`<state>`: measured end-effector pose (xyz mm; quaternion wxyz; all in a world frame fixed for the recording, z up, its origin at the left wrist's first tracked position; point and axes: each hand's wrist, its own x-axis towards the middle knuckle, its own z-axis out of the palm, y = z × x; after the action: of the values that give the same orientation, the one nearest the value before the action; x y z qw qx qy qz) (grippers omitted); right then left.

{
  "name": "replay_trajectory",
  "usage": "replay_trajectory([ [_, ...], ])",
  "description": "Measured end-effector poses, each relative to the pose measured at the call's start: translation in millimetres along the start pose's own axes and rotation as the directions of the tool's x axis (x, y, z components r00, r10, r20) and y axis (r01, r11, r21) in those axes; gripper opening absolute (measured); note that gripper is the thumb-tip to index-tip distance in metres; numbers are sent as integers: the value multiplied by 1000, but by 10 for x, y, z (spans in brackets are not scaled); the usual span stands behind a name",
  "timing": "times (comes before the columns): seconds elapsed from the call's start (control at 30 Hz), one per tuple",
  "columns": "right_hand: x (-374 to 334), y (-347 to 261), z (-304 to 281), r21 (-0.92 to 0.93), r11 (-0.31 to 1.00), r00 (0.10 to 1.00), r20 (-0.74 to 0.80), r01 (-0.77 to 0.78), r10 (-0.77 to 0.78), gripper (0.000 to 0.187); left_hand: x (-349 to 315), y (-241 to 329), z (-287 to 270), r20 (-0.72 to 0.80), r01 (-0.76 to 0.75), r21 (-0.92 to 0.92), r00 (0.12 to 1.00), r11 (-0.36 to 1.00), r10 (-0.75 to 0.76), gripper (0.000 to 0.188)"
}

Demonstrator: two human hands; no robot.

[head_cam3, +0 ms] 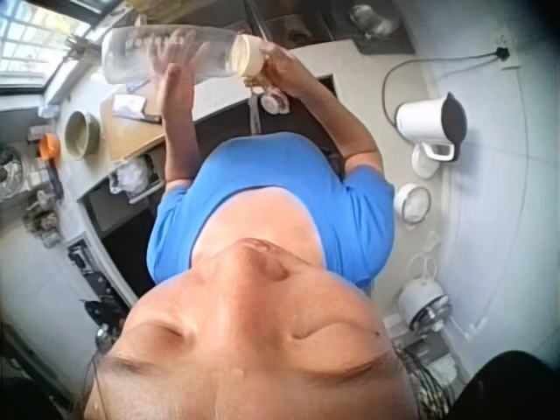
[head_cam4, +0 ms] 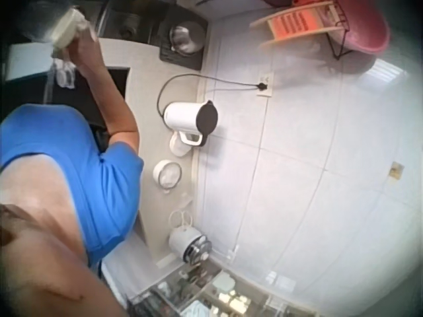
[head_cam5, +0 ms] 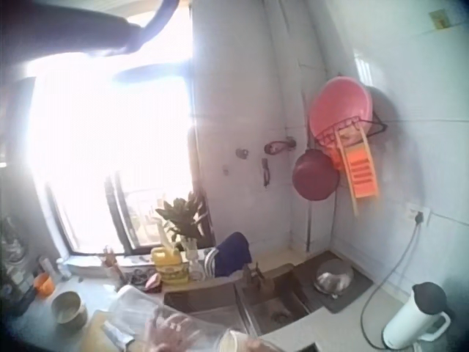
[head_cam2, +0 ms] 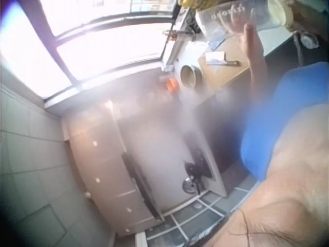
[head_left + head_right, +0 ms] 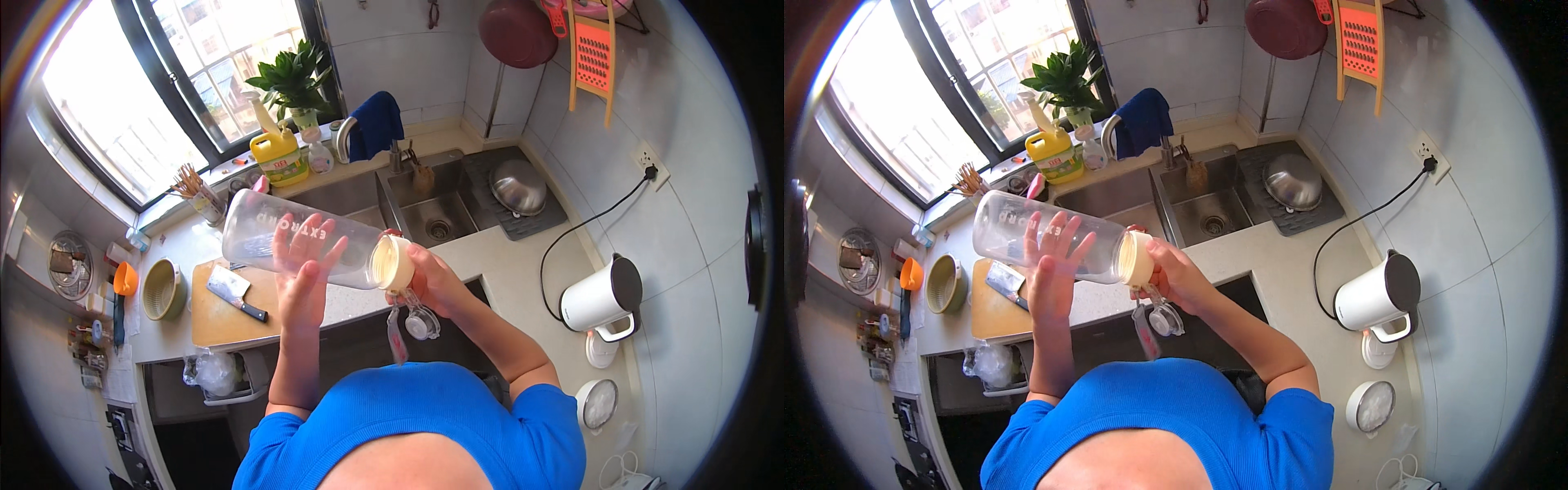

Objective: The person fills a kettle with water and plugs it in, then prepares a bottle with a powder packet. They walk to a storage cabinet to retrieve items, then move to the bathroom. In the bathroom, the person squats and washes a white cloth by hand in a green basin filled with water.

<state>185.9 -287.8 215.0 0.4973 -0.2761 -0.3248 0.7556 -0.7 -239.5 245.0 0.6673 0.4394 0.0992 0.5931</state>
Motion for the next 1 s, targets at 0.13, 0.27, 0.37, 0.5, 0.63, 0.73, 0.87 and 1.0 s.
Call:
replay_trajectory([
  [0.13,7,79,25,260,925,956,168,-279,241,45,97,-49,-101,344,-89,-14,935,996,88,99],
  [0.27,-48,75,1,250,963,992,102,-98,75,45,76,15,-45,321,-44,47,947,998,26,109],
  [0.37,-106,-27,-38,-24,939,939,1,344,-344,51,6,44,-131,245,18,-6,969,1000,-16,103],
  [0.5,-235,-61,-6,-772,378,777,226,511,-588,64,-88,62,-226,61,131,-241,991,962,-120,90],
  [0.63,-169,81,-3,-351,862,928,66,366,-367,52,-12,-69,-276,159,-37,-190,985,981,68,97],
  [0.73,-130,154,-19,279,911,953,84,-302,290,49,67,-4,-253,569,-131,-21,814,991,120,100],
  [0.87,-129,225,-121,216,976,997,71,18,-34,50,43,-37,-105,90,-28,16,996,999,26,98],
  [1.0,-86,237,-37,-407,788,855,-33,461,-518,50,-72,-291,-165,29,110,-157,994,981,-107,86],
])
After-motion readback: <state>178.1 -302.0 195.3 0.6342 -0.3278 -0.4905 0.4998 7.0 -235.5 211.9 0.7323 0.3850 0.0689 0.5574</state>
